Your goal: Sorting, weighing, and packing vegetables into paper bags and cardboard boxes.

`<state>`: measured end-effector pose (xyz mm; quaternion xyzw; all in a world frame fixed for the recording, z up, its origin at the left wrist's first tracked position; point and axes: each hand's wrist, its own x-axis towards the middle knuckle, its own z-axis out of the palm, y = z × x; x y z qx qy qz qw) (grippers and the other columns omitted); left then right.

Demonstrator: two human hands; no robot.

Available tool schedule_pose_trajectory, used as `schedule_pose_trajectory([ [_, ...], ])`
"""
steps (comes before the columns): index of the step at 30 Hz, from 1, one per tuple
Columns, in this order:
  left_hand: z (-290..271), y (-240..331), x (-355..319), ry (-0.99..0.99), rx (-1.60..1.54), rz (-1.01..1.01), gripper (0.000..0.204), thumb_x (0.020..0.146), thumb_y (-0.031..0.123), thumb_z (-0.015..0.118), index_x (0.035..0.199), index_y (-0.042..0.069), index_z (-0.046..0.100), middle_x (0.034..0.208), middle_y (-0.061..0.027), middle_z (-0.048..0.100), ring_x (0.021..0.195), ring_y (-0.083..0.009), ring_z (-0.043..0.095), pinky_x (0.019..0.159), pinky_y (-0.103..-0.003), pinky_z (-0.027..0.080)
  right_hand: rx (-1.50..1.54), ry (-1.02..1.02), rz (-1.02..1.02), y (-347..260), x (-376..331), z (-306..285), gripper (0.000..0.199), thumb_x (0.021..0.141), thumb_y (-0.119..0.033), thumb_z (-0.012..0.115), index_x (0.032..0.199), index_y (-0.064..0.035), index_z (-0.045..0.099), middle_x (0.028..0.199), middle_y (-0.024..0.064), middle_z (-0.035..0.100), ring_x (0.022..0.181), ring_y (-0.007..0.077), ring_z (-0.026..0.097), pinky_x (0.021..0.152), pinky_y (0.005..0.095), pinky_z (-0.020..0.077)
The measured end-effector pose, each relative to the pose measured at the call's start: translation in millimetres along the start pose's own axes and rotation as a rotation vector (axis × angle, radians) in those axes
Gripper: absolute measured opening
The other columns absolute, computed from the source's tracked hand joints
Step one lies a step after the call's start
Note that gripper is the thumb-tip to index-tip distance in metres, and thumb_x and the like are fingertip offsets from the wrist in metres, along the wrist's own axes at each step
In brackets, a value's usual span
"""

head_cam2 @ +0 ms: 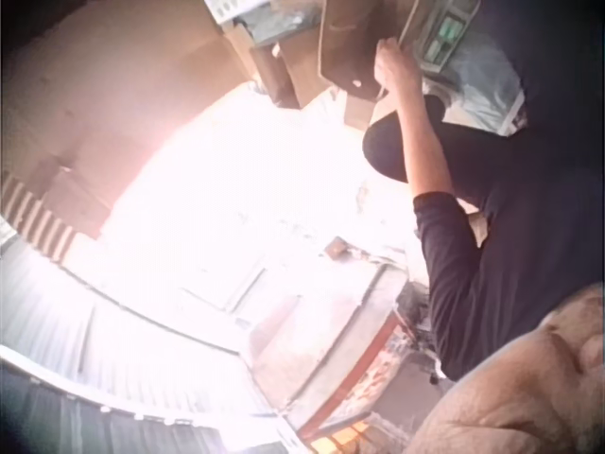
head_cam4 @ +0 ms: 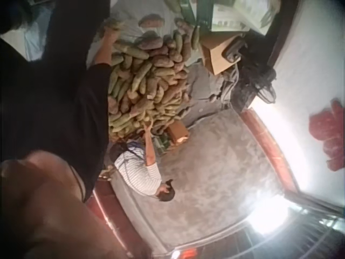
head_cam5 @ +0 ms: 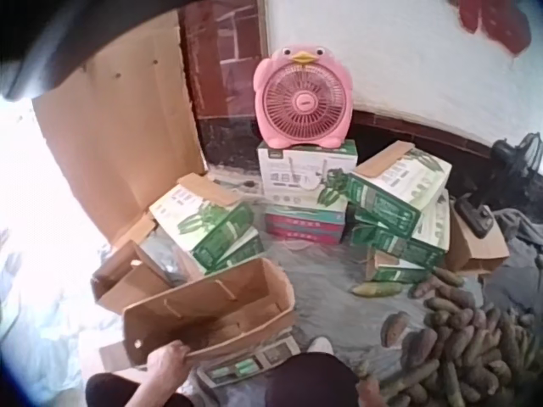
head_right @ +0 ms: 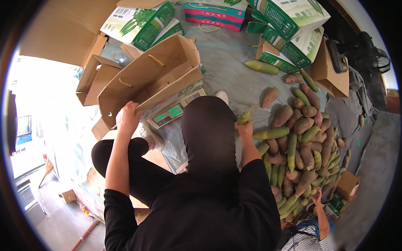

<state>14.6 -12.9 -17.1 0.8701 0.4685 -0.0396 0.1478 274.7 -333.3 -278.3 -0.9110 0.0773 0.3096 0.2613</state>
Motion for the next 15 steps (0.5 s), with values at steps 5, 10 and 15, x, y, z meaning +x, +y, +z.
schedule_pose_trajectory([
  [5, 4, 13, 9, -0.054, 0.02, 0.047, 0.021, 0.075, 0.016, 0.064, 0.095, 0.009, 0.067, 0.093, -0.0091, 0.06, 0.09, -0.0301, 0.06, 0.077, -0.04, 0.048, 0.252, -0.006, -0.377, 4, 33, -33, 0.064, 0.059, -0.013, 0.078, 0.112, 0.0024, 0.046, 0.099, 0.0156, 0.06, 0.092, 0.0278, 0.059, 0.079, 0.0353, 0.0466],
  [10, 3, 6, 3, -0.019, 0.028, 0.054, 0.022, 0.074, 0.015, 0.065, 0.095, 0.01, 0.067, 0.094, -0.0095, 0.061, 0.09, -0.0306, 0.06, 0.077, -0.04, 0.048, 0.589, -0.143, -0.711, -134, -15, -102, 0.063, 0.063, -0.006, 0.076, 0.116, 0.0034, 0.044, 0.103, 0.0121, 0.059, 0.093, 0.0205, 0.058, 0.082, 0.0328, 0.0471],
  [15, 2, 6, 1, -0.023, 0.052, 0.056, 0.022, 0.075, 0.017, 0.065, 0.097, 0.01, 0.067, 0.095, -0.0097, 0.061, 0.091, -0.0305, 0.06, 0.077, -0.04, 0.048, 0.564, -0.142, -1.192, -268, -116, -155, 0.062, 0.066, -0.004, 0.074, 0.12, 0.001, 0.045, 0.107, 0.0106, 0.059, 0.102, 0.0191, 0.057, 0.085, 0.0326, 0.0477],
])
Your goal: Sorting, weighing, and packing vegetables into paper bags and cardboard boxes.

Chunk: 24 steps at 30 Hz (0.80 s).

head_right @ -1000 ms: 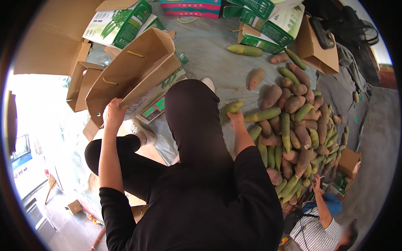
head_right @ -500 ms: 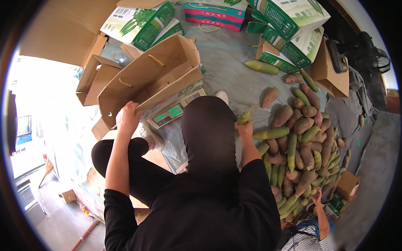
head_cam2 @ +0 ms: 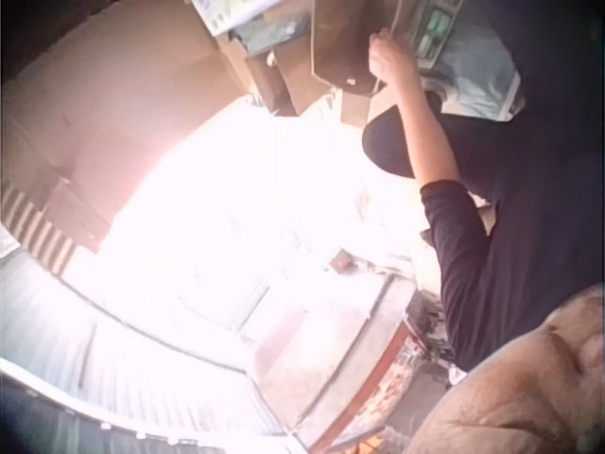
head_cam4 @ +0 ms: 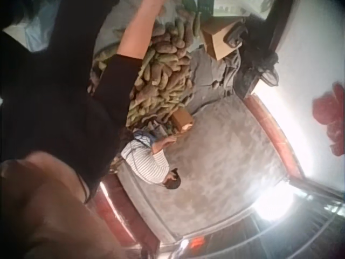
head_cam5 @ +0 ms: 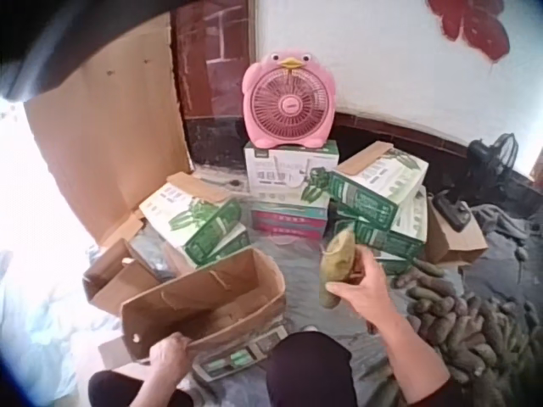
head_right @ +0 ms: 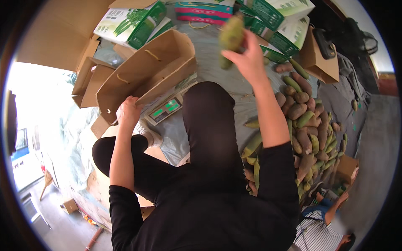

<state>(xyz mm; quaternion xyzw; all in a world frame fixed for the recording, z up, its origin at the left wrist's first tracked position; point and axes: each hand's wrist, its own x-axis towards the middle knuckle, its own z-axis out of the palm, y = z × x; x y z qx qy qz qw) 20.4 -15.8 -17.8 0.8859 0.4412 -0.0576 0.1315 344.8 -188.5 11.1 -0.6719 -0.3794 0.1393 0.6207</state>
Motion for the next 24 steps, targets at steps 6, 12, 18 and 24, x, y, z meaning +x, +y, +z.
schedule_pose_trajectory([
  [6, -3, -1, -3, -0.034, 0.089, -0.019, 0.025, 0.077, 0.023, 0.065, 0.098, 0.009, 0.064, 0.099, -0.0103, 0.059, 0.091, -0.0318, 0.06, 0.077, -0.041, 0.049, -0.209, -0.177, -0.396, -71, 39, 95, 0.053, 0.059, -0.017, 0.072, 0.108, -0.0064, 0.055, 0.098, 0.0135, 0.062, 0.093, 0.0317, 0.059, 0.081, 0.0389, 0.0477],
  [12, 1, 5, 1, -0.011, 0.05, 0.029, 0.028, 0.075, 0.021, 0.066, 0.099, 0.007, 0.064, 0.096, -0.0111, 0.061, 0.091, -0.0321, 0.059, 0.077, -0.041, 0.048, -0.683, -0.613, -0.388, -42, 32, 161, 0.045, 0.067, -0.012, 0.065, 0.111, -0.0132, 0.056, 0.104, 0.011, 0.059, 0.099, 0.0306, 0.057, 0.076, 0.0437, 0.0506],
  [18, 0, 3, 1, -0.01, 0.048, 0.036, 0.028, 0.075, 0.02, 0.065, 0.099, 0.006, 0.064, 0.095, -0.013, 0.06, 0.09, -0.0333, 0.059, 0.076, -0.042, 0.048, -1.01, -0.811, -0.391, -18, 25, 176, 0.036, 0.071, -0.01, 0.064, 0.107, -0.0137, 0.056, 0.104, 0.0085, 0.059, 0.101, 0.0279, 0.055, 0.075, 0.0425, 0.0468],
  [24, -3, 4, 2, -0.008, 0.051, 0.053, 0.027, 0.075, 0.018, 0.063, 0.099, 0.004, 0.063, 0.093, -0.0135, 0.06, 0.088, -0.0341, 0.059, 0.074, -0.042, 0.047, -0.944, -0.865, -0.281, 2, 30, 177, 0.029, 0.075, -0.012, 0.061, 0.104, -0.0151, 0.059, 0.104, 0.0079, 0.061, 0.104, 0.0275, 0.055, 0.075, 0.0438, 0.0459],
])
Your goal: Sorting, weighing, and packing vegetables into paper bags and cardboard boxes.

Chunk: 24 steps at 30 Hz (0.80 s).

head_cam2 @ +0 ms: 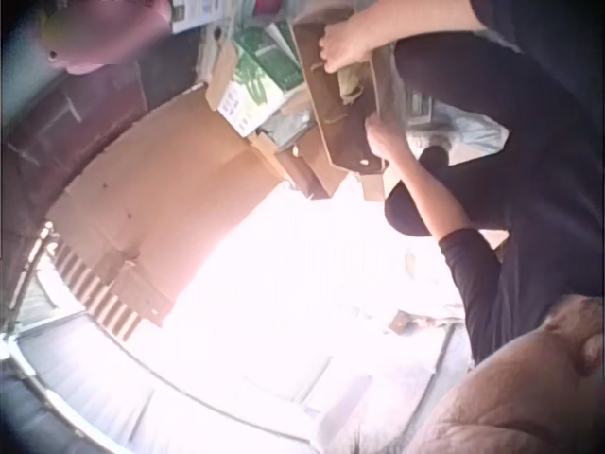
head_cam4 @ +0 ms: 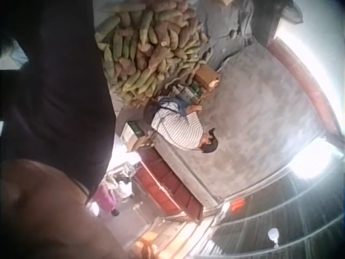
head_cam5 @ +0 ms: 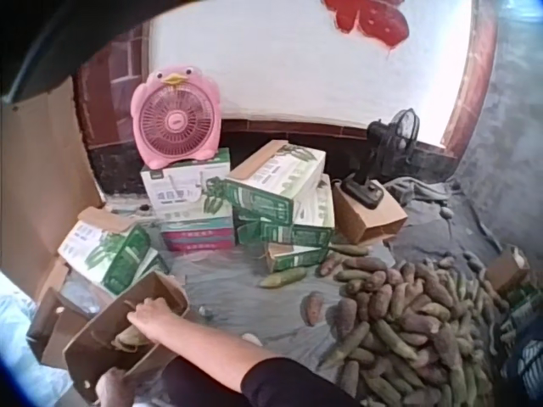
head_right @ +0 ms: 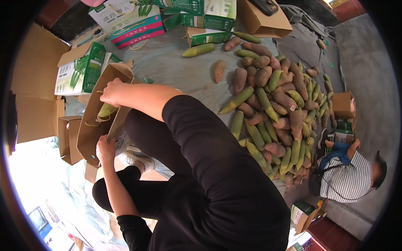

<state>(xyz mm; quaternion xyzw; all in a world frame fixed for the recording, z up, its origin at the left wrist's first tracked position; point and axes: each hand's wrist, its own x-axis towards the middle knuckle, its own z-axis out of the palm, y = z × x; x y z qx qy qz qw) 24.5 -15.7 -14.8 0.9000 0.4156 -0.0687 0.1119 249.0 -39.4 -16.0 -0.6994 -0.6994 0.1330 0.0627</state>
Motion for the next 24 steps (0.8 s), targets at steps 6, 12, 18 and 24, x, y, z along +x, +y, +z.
schedule_pose_trajectory([
  [6, 8, -6, 3, 0.011, -0.032, -0.021, 0.03, 0.074, 0.017, 0.064, 0.099, 0.001, 0.063, 0.097, -0.0146, 0.061, 0.09, -0.034, 0.059, 0.076, -0.041, 0.047, 0.015, -0.069, 0.057, 2, 8, 5, 0.03, 0.075, -0.014, 0.062, 0.105, -0.0178, 0.06, 0.107, 0.0059, 0.061, 0.107, 0.0266, 0.055, 0.077, 0.0433, 0.0464],
  [12, 10, -10, 4, 0.033, -0.062, 0.016, 0.027, 0.072, 0.016, 0.064, 0.093, 0.0, 0.064, 0.091, -0.018, 0.063, 0.086, -0.0351, 0.061, 0.076, -0.04, 0.047, 0.054, -0.109, 0.089, 2, 7, 6, 0.029, 0.076, -0.015, 0.061, 0.105, -0.0183, 0.061, 0.108, 0.0054, 0.062, 0.107, 0.0262, 0.055, 0.077, 0.0427, 0.0474],
  [18, 10, -9, 6, 0.039, -0.072, 0.062, 0.02, 0.071, 0.012, 0.063, 0.087, 0.0, 0.063, 0.085, -0.0163, 0.061, 0.082, -0.0352, 0.06, 0.072, -0.042, 0.046, 0.039, -0.009, 0.237, 5, 7, 21, 0.017, 0.079, -0.016, 0.057, 0.094, -0.0152, 0.066, 0.099, 0.0046, 0.065, 0.103, 0.0273, 0.058, 0.072, 0.0447, 0.0497],
  [24, 23, -24, 10, 0.033, -0.181, 0.09, 0.019, 0.069, 0.008, 0.063, 0.086, -0.003, 0.063, 0.083, -0.0189, 0.06, 0.081, -0.0354, 0.061, 0.073, -0.042, 0.046, 0.265, 0.426, 0.095, 18, -46, 19, 0.017, 0.077, -0.015, 0.061, 0.093, -0.0125, 0.066, 0.089, 0.0066, 0.064, 0.094, 0.0266, 0.057, 0.078, 0.0397, 0.0475],
])
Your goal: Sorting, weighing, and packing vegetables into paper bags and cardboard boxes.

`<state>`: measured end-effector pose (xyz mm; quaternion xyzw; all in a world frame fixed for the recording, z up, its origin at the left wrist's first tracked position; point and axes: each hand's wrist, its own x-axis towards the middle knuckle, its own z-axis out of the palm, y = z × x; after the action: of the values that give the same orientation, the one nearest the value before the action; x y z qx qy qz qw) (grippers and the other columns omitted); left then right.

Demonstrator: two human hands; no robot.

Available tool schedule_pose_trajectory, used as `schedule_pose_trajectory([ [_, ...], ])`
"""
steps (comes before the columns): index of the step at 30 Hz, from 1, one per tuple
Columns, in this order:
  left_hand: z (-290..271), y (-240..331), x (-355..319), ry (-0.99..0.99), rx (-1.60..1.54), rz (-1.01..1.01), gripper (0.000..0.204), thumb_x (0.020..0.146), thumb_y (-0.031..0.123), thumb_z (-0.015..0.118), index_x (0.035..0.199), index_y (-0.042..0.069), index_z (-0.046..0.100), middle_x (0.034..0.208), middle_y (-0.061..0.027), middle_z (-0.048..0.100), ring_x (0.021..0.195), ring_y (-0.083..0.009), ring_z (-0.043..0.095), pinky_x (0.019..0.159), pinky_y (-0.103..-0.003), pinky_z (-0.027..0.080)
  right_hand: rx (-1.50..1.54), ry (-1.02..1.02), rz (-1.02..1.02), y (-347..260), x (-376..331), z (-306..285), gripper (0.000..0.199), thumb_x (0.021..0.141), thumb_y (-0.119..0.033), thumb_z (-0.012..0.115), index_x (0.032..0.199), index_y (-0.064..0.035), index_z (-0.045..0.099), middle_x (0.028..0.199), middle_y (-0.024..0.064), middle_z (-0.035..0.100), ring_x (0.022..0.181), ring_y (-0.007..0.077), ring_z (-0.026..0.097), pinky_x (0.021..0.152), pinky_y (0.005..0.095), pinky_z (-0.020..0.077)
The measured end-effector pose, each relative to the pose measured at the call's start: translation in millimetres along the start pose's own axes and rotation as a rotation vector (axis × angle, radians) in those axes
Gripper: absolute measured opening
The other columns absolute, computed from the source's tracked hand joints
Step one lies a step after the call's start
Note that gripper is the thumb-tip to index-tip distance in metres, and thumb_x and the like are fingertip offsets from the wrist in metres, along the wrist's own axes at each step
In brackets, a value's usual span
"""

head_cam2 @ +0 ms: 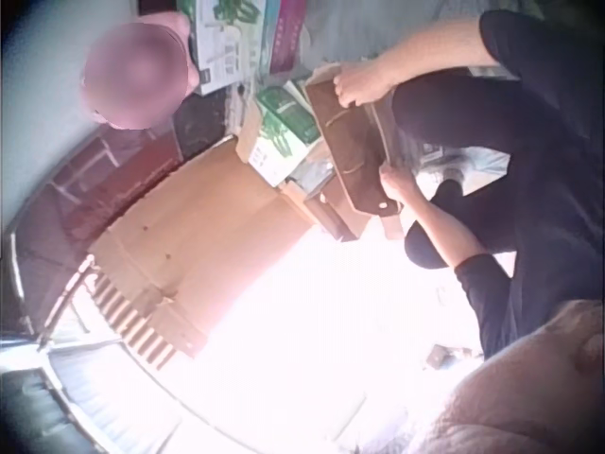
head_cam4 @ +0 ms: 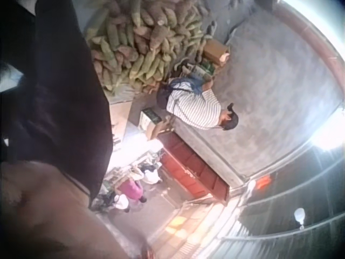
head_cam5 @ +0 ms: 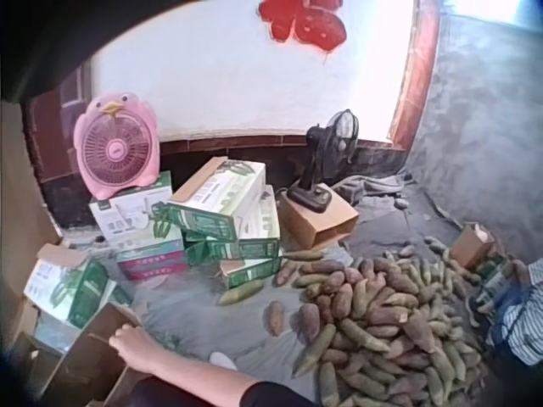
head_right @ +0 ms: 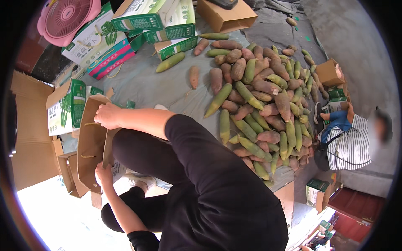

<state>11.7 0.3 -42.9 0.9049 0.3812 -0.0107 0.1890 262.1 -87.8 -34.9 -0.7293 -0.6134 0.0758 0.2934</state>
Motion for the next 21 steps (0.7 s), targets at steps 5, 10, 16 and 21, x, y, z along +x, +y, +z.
schedule_pose_trajectory([
  [5, -1, 0, -1, 0.01, 0.008, 0.032, 0.019, 0.069, 0.007, 0.063, 0.085, -0.004, 0.062, 0.083, -0.0204, 0.06, 0.08, -0.036, 0.06, 0.073, -0.041, 0.046, 0.186, 0.607, -0.018, 17, -73, -21, 0.016, 0.074, -0.01, 0.064, 0.089, -0.0086, 0.062, 0.091, 0.0065, 0.061, 0.092, 0.0272, 0.055, 0.078, 0.0385, 0.0448],
  [10, -2, 19, -4, 0.006, 0.047, 0.041, 0.02, 0.069, 0.007, 0.062, 0.086, -0.004, 0.062, 0.083, -0.0212, 0.06, 0.082, -0.0364, 0.061, 0.073, -0.041, 0.046, 0.352, 0.437, 0.716, 85, -184, 27, 0.016, 0.075, -0.007, 0.059, 0.091, -0.0052, 0.061, 0.085, 0.0125, 0.062, 0.082, 0.0302, 0.059, 0.073, 0.0395, 0.0479],
  [16, -5, 20, -4, -0.006, 0.032, 0.01, 0.021, 0.07, 0.008, 0.062, 0.087, -0.004, 0.062, 0.087, -0.0207, 0.062, 0.083, -0.0356, 0.061, 0.075, -0.041, 0.046, 0.177, -0.1, 0.916, 104, -324, 98, 0.019, 0.078, -0.019, 0.053, 0.082, -0.0052, 0.066, 0.079, 0.0173, 0.065, 0.075, 0.0339, 0.063, 0.069, 0.0422, 0.0491],
  [21, -4, 26, -3, -0.019, 0.077, 0.012, 0.022, 0.071, 0.009, 0.065, 0.089, -0.003, 0.063, 0.087, -0.0192, 0.063, 0.084, -0.0349, 0.061, 0.075, -0.041, 0.046, -0.003, -0.472, 0.811, 95, -396, 136, 0.024, 0.079, -0.015, 0.045, 0.078, -0.0022, 0.066, 0.08, 0.0202, 0.064, 0.075, 0.0392, 0.061, 0.07, 0.0447, 0.0489],
])
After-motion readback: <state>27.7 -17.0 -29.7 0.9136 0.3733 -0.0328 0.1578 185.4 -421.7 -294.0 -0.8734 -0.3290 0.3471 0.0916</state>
